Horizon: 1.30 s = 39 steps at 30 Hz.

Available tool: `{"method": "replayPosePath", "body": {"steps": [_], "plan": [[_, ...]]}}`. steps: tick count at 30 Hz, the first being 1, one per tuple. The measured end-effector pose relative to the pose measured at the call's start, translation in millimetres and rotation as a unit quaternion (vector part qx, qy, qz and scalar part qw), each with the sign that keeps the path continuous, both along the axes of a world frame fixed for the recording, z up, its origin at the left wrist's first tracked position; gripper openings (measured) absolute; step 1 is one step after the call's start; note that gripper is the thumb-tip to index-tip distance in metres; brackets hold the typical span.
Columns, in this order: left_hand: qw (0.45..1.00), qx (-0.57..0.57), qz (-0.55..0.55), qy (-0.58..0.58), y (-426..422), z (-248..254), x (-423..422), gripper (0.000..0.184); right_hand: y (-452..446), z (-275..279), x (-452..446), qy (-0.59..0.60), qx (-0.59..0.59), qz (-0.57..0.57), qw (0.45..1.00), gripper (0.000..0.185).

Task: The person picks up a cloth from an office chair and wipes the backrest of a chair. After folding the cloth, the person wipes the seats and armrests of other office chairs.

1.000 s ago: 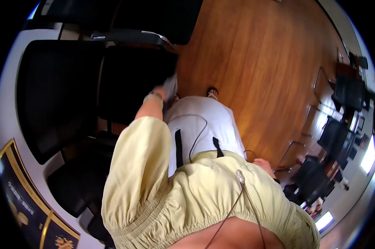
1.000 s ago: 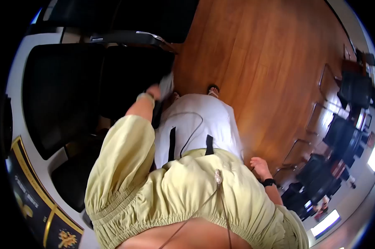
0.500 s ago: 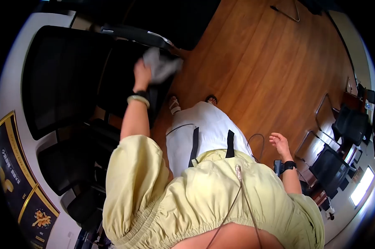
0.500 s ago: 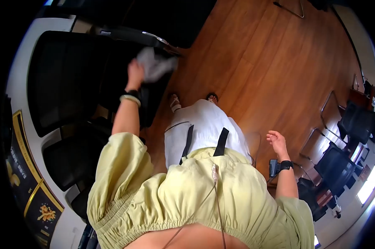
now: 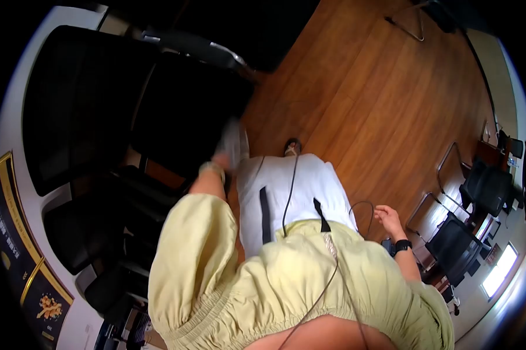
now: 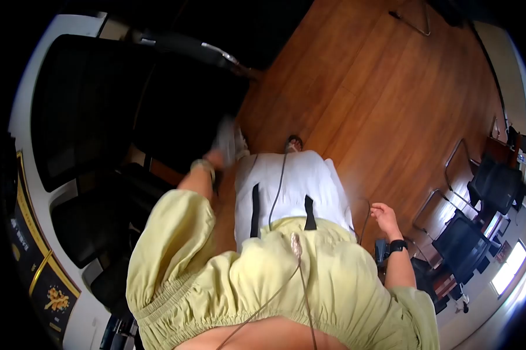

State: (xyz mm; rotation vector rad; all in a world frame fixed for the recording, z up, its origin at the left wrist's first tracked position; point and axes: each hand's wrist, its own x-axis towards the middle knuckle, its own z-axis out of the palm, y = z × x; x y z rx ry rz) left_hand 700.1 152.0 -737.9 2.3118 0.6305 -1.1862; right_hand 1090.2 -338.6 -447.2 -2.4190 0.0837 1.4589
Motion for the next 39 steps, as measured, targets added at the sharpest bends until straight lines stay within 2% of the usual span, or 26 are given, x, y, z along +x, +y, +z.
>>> {"method": "replayPosePath", "body": {"steps": [1,3,6,8,10,11,13,14,15,16,18,20,23,24,25,26,27,28,29,30,31,33,34,36,38,39], "plan": [[0.993,-0.072,0.034,0.082,-50,-24,-55,0.04,4,0,7,-0.011,0.003,-0.001,1.0,0.025],[0.964,-0.142,0.102,0.2,-109,-21,-142,0.038,8,4,15,-0.031,0.025,-0.026,0.999,0.025],[0.939,-0.158,0.167,0.255,-124,-6,-196,0.035,9,-3,21,-0.007,0.011,0.006,1.0,0.027],[0.958,-0.116,0.189,0.182,-95,-26,-186,0.033,13,-28,35,0.003,0.024,0.052,0.998,0.027],[0.977,-0.003,0.213,0.018,-45,-50,-157,0.031,10,-44,42,0.001,0.054,0.097,0.994,0.027],[0.932,0.128,0.296,-0.168,5,82,-70,0.028,20,-43,42,-0.011,0.067,0.091,0.994,0.027],[0.741,0.244,0.498,-0.378,70,239,12,0.012,47,-33,40,-0.015,0.107,0.1,0.989,0.027],[0.655,0.323,0.463,-0.503,94,296,28,0.013,55,-26,38,-0.018,0.125,0.105,0.987,0.027],[0.592,0.417,0.459,-0.514,107,341,35,0.017,63,-22,36,-0.022,0.128,0.102,0.986,0.027],[0.486,0.544,0.409,-0.548,117,374,36,0.022,68,-17,32,-0.026,0.13,0.098,0.986,0.027],[0.273,0.664,0.308,-0.625,143,408,28,0.027,71,-14,28,-0.03,0.131,0.09,0.987,0.027],[0.264,0.655,0.362,-0.608,152,400,21,0.028,63,-17,19,-0.031,0.128,0.078,0.988,0.027],[0.482,0.705,0.413,-0.317,163,299,22,0.023,35,-26,4,-0.028,0.117,0.09,0.989,0.026],[0.48,0.666,0.335,-0.462,162,238,34,0.023,26,-29,-2,-0.026,0.106,0.088,0.99,0.026],[0.628,0.327,0.621,-0.336,134,243,72,0.024,14,-32,-8,-0.023,0.094,0.088,0.991,0.026],[0.727,0.434,0.338,-0.411,116,130,73,0.025,7,-30,-13,-0.021,0.083,0.088,0.992,0.026],[0.873,0.386,0.026,-0.298,80,61,85,0.02,3,-24,-18,-0.02,0.063,0.088,0.994,0.026],[0.966,0.098,0.065,-0.232,48,71,106,0.022,3,-21,-23,-0.02,0.045,0.088,0.995,0.026],[0.964,-0.202,0.095,-0.145,2,89,121,0.032,3,-18,-26,-0.021,0.026,0.088,0.996,0.026],[0.945,-0.273,0.102,-0.149,-38,100,129,0.032,3,-13,-29,-0.033,0.032,0.067,0.997,0.026],[0.903,-0.334,0.129,-0.237,-70,96,134,0.032,6,-7,-35,-0.043,0.039,0.045,0.997,0.025],[0.884,-0.305,0.095,-0.342,-118,72,144,0.036,20,-4,-42,-0.052,0.05,0.027,0.997,0.026],[0.884,-0.285,0.107,-0.355,-120,95,141,0.034,25,-5,-48,-0.048,0.049,0.031,0.997,0.026],[0.875,-0.311,0.167,-0.332,-98,130,128,0.029,35,-8,-61,-0.037,0.05,0.04,0.997,0.026],[0.87,-0.278,0.225,-0.34,-64,119,103,0.026,53,-15,-72,-0.031,0.057,0.047,0.997,0.025],[0.857,-0.219,0.323,-0.337,-42,100,83,0.026,63,-15,-79,-0.037,0.075,0.046,0.995,0.025]]}}
